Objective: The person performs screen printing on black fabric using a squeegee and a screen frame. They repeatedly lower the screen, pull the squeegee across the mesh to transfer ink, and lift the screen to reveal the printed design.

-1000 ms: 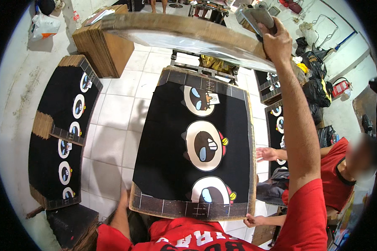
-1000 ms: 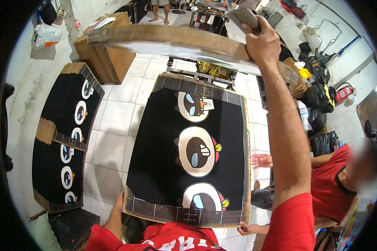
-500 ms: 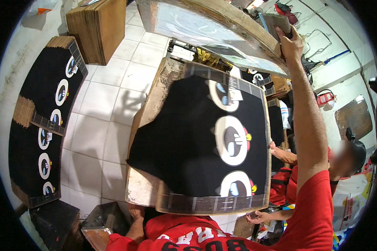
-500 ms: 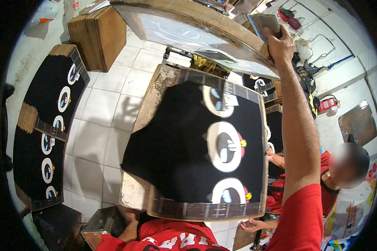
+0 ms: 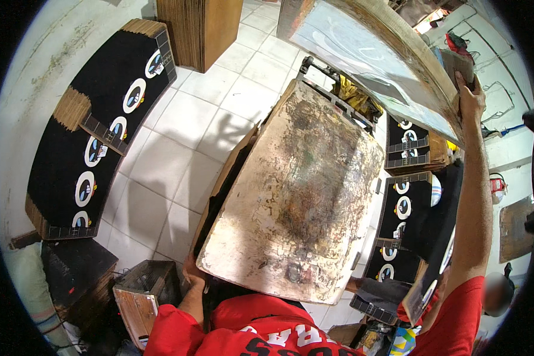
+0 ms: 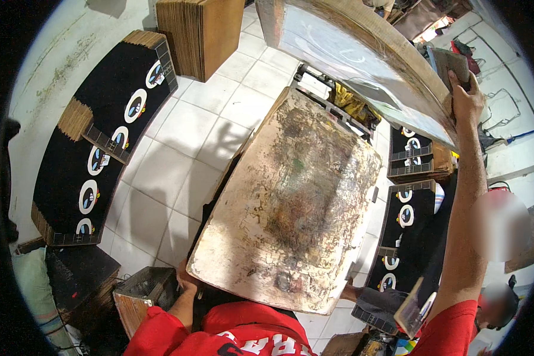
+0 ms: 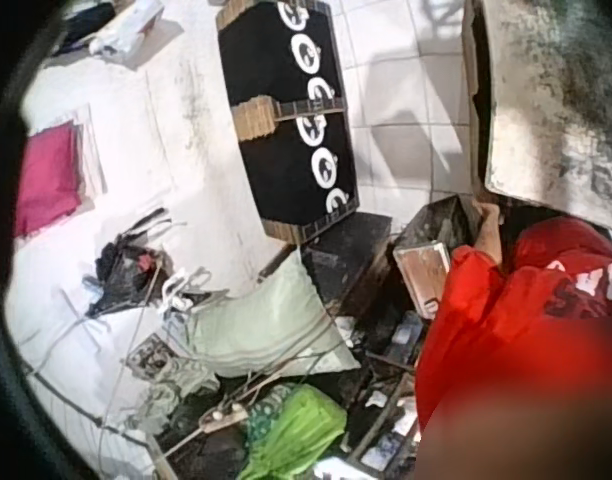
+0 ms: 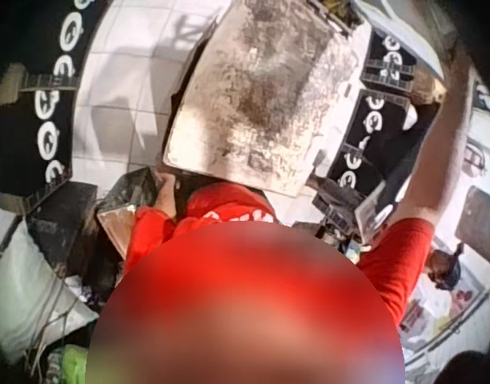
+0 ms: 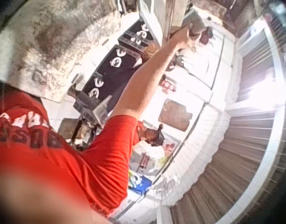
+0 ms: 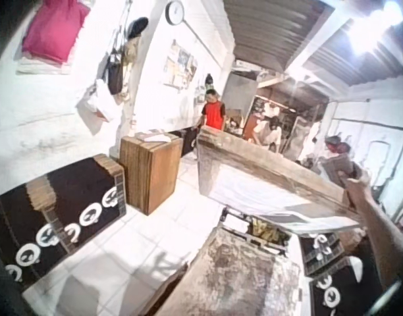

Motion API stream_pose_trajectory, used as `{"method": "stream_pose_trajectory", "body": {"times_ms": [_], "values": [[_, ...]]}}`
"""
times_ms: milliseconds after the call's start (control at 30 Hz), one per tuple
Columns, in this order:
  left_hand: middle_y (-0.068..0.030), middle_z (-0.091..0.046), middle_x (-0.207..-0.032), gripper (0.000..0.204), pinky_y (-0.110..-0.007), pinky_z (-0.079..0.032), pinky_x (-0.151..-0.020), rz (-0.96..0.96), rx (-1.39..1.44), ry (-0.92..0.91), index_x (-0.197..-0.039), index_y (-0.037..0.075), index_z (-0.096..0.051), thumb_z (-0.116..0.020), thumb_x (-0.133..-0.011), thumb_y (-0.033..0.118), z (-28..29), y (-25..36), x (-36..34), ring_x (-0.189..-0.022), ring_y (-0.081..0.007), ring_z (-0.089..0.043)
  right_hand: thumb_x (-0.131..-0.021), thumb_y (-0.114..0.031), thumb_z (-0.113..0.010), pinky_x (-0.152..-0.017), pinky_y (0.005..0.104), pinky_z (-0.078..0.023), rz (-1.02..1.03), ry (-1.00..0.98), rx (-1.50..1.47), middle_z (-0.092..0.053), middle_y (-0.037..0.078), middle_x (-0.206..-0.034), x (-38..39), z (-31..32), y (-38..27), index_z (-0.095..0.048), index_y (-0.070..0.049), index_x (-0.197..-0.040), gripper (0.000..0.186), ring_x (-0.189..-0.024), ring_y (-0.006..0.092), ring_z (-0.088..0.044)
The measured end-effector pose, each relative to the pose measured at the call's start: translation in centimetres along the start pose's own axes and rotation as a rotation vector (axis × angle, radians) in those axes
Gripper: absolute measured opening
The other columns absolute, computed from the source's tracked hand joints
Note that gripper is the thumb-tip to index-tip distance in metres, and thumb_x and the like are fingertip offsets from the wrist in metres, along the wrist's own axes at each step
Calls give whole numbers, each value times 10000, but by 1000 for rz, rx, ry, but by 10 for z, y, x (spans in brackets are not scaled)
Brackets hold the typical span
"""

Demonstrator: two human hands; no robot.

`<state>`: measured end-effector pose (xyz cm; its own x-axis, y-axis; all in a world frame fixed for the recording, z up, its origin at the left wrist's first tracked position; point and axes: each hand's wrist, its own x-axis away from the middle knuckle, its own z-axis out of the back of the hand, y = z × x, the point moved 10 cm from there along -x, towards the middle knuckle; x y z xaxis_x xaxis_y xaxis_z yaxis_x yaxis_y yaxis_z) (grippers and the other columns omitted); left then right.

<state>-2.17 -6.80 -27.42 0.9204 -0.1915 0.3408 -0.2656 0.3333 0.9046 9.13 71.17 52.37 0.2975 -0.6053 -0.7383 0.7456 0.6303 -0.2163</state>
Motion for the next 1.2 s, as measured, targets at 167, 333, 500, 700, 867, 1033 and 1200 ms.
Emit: {"method": "stream_pose_trajectory", "body": {"times_ms": [167, 333, 500, 700, 867, 1033, 1200], "values": [[-182, -723, -1035, 204, -543, -504, -825, -241, -949, 287, -1150, 75, -674, -602, -1003, 196, 37, 159, -56, -974, -421, -668, -878, -531, -753, -989, 402, -505, 25, -22, 41, -735, 144, -1236, 0, -2, -6, -663, -201, -1382, 610, -1156, 298, -689], [-198, -738, -937, 257, -567, -517, -771, -340, -1099, 392, -1053, 106, -745, -600, -997, 310, 100, 361, -127, -897, -435, -698, -915, -570, -668, -1015, 440, -497, 23, -28, 135, -711, 143, -1293, -1, -8, -5, -624, -206, -1417, 621, -1207, 343, -663], [-182, -751, -1039, 273, -466, -542, -876, -592, -994, 545, -1121, 58, -758, -687, -948, 256, 258, 530, -56, -991, -388, -711, -938, -544, -630, -1013, 477, -503, 17, -43, 85, -686, 163, -1330, -10, -17, -1, -587, -234, -1454, 603, -1245, 384, -634], [38, -647, -839, 274, -268, -437, -673, -561, -497, 454, -1038, -49, -701, -601, -1057, 206, 515, 661, 39, -738, -51, -513, -930, -549, -631, -1040, 485, -487, 7, -43, 70, -644, 192, -1388, -31, -30, 5, -531, -233, -1509, 667, -1283, 393, -608], [39, -632, -845, 234, -280, -414, -706, -408, -442, 727, -939, 23, -718, -627, -1023, 221, 589, 592, 94, -765, -79, -488, -960, -481, -639, -1010, 484, -499, -72, -71, 9, -671, 186, -1341, -24, -30, 4, -536, -240, -1497, 597, -1252, 390, -631], [36, -436, -746, 348, -376, -387, -656, -248, -368, 764, -772, 28, -514, -633, -1041, 214, 484, 435, 77, -733, -138, -425, -951, -460, -660, -989, 496, -512, -82, -86, -14, -683, 151, -1330, -6, -15, -10, -576, -272, -1442, 532, -1231, 379, -644], [69, -461, -759, 304, -290, -338, -618, -205, 44, 434, -769, 54, -533, -622, -1042, 155, 329, 326, 38, -717, -60, -411, -927, -482, -682, -973, 499, -529, -105, -79, 36, -700, 144, -1306, 16, -3, -20, -581, -312, -1441, 551, -1210, 371, -661]]}}
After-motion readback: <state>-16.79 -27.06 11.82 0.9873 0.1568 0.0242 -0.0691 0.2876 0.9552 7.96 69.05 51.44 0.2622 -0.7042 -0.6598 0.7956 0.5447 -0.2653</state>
